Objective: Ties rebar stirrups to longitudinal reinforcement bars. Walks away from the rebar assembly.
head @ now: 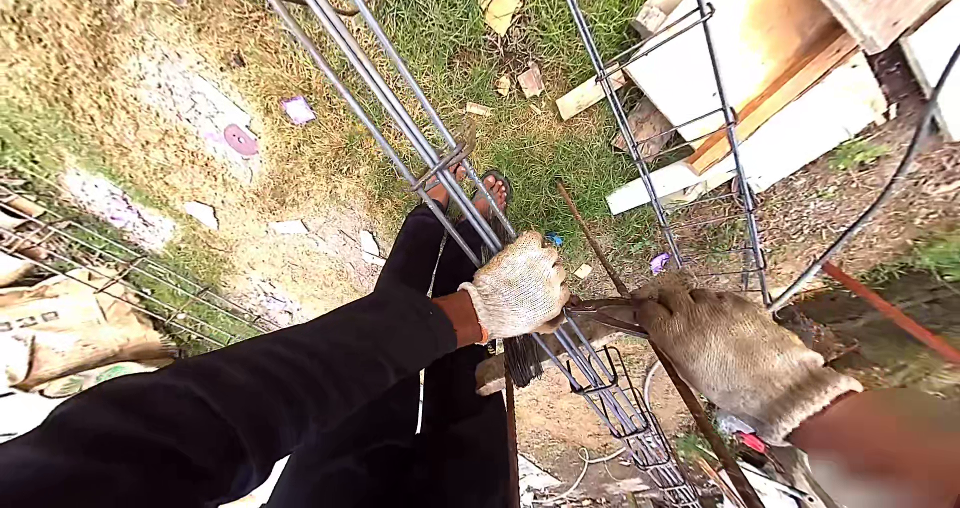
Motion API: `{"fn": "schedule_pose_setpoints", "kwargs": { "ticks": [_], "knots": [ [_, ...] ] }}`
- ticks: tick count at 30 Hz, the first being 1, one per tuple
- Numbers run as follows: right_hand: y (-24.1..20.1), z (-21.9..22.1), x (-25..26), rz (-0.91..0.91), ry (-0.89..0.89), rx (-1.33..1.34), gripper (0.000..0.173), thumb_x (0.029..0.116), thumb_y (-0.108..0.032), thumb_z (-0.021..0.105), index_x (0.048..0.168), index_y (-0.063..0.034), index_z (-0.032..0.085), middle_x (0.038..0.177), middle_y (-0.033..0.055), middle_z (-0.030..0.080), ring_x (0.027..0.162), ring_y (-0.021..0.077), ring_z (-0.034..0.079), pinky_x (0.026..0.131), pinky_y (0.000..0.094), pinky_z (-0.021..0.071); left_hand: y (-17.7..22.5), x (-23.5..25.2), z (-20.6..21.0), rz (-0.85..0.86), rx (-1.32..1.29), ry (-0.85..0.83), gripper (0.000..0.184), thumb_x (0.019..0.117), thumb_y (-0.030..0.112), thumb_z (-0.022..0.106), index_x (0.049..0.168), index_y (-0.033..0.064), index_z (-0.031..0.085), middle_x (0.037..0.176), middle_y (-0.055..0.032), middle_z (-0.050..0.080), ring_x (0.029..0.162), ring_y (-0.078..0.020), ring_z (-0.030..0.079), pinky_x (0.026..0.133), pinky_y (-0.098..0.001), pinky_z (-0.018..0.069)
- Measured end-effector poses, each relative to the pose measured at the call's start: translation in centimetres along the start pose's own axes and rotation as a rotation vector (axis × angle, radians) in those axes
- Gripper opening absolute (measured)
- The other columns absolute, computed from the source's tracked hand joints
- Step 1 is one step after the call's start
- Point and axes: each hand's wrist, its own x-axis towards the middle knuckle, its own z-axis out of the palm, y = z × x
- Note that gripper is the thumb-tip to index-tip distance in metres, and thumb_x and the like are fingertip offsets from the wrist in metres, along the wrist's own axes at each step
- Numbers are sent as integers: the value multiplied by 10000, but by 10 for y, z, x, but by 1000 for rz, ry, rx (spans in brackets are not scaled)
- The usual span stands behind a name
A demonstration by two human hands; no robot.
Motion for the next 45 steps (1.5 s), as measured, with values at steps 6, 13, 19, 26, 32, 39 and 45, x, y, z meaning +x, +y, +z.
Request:
{"fn": "schedule_pose_setpoints", "kwargs": {
  "ticks": [6, 13, 19, 26, 32, 39, 45],
  "knots": [
    [15, -40, 30, 158, -680, 632, 218, 992, -340, 683, 1005, -124, 655, 809, 28, 608, 734, 160, 604, 688, 373, 523, 0, -2, 2, 23, -35, 72, 405, 896, 503, 661, 778, 118, 697, 775, -64, 663, 833, -292, 652, 823, -526, 494],
    [13, -58, 18, 261, -633, 320, 327, 986, -477, 638, 1139, -189, 628, 884, 33, 674, 828, 226, 683, 753, 462, 567, 9, -13, 0, -130, -105, 169, 512, 908, 526, 661, 1209, 114, 704, 1040, -79, 712, 1033, -281, 655, 1154, -545, 356],
    [29, -66, 30, 216, -721, 619, 283, 999, -436, 652, 1097, -171, 678, 816, 54, 669, 691, 189, 659, 667, 410, 570, 109, 9, -37, -453, -197, 351, 577, 881, 148, 715, 1431, 268, 592, 1462, -37, 603, 1310, -286, 596, 1054, -645, 431],
    [-17, -138, 50, 396, -955, 833, 143, 947, 12, 620, 869, -96, 568, 636, 17, 533, 504, 119, 526, 526, 272, 490, 123, 66, -21, -590, -307, 321, 390, 935, 142, 633, 1322, 165, 675, 1160, -120, 729, 1013, -308, 708, 900, -555, 545],
    [38, -79, 22, 234, -627, 392, 597, 798, -701, 738, 1106, -195, 666, 892, 44, 684, 829, 232, 678, 741, 527, 557, 103, 72, -36, -572, -572, 102, 265, 1001, 116, 553, 1230, 102, 685, 1024, -162, 723, 925, -360, 701, 729, -505, 563],
    [-9, -63, -35, 137, 67, -293, 796, 667, -402, 893, 1345, -86, 620, 1050, 209, 682, 941, 441, 665, 867, 651, 499, 91, 67, -45, -552, -748, 6, 534, 781, 188, 791, 1292, 165, 637, 1178, -130, 698, 1015, -352, 672, 779, -546, 543],
    [-28, -103, 1, 359, -291, -299, 253, 1035, -95, 493, 1221, -10, 642, 1024, 272, 691, 982, 492, 680, 840, 605, 528, 83, 60, -49, -542, -802, 11, 493, 801, 272, 774, 1257, 134, 643, 1168, -124, 696, 1040, -334, 672, 802, -540, 542]
  ]
}}
